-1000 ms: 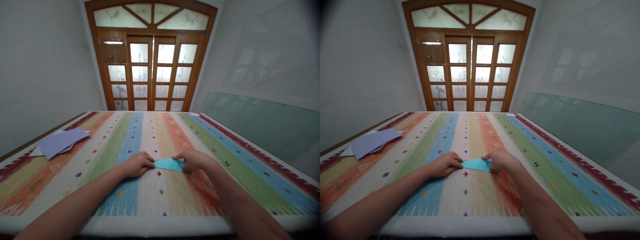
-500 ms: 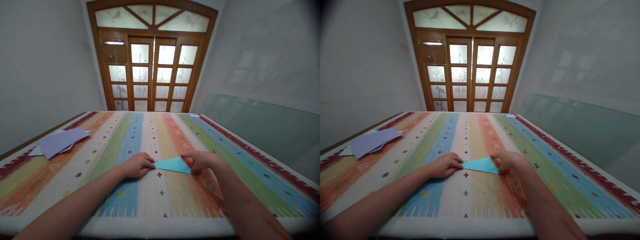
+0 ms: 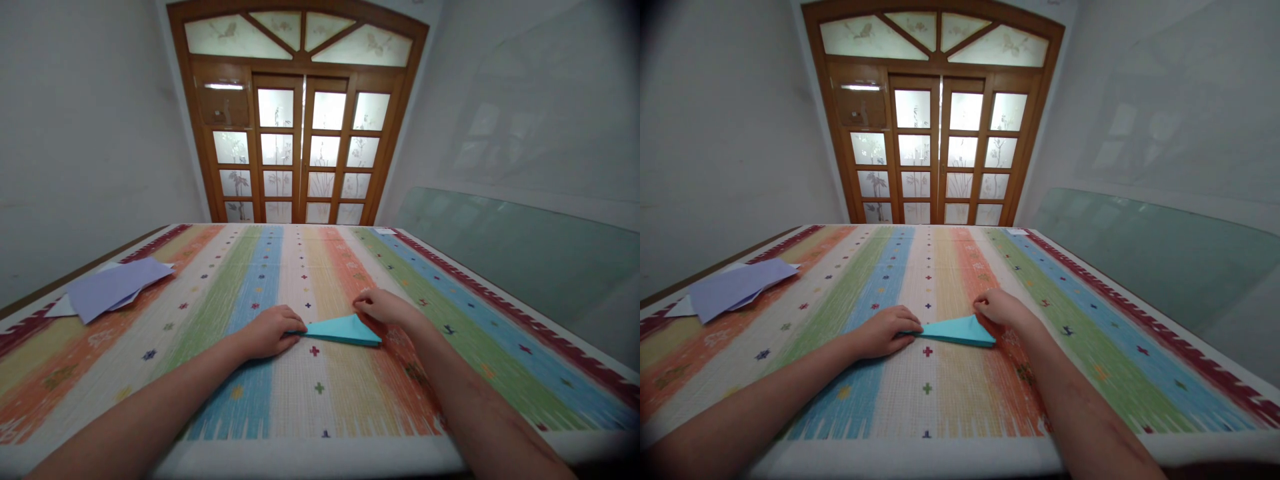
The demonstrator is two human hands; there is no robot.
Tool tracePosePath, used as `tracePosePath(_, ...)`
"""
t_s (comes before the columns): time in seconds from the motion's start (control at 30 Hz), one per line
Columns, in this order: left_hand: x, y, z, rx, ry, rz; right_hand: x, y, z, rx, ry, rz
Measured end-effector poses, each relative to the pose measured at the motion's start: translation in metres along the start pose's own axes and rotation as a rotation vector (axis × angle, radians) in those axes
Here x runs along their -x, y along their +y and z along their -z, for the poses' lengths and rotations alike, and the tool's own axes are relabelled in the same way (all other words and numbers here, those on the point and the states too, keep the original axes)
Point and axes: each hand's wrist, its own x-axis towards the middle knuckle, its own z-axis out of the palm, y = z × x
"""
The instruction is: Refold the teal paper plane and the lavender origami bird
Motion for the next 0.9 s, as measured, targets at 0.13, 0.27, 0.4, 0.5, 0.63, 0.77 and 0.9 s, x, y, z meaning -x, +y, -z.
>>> tracePosePath(0.13,0.0,-0.003,-0.002,-0.049,0.013,0.035,-0.002,-0.004,-0.007,-0.031,-0.019,0.012)
tracePosePath(0.27,0.0,-0.005,-0.004,-0.113,0.025,0.062,-0.007,-0.002,-0.014,-0.08,0.001,0.017)
tracePosePath(0.4,0.0,-0.006,-0.005,-0.132,0.044,0.116,-0.015,0.006,-0.018,-0.16,0.065,0.003)
tracePosePath(0.5,0.002,-0.011,-0.005,-0.121,0.081,0.209,-0.022,0.014,-0.019,-0.249,0.148,-0.045)
tracePosePath(0.63,0.004,-0.021,-0.004,-0.075,0.165,0.341,-0.024,0.018,-0.018,-0.399,0.187,-0.114)
tracePosePath(0.77,0.005,-0.029,-0.002,0.027,0.265,0.436,-0.019,0.013,-0.019,-0.584,0.096,-0.13)
tracePosePath(0.9,0.004,-0.033,0.0,0.142,0.352,0.493,-0.015,0.005,-0.019,-0.934,-0.096,-0.044)
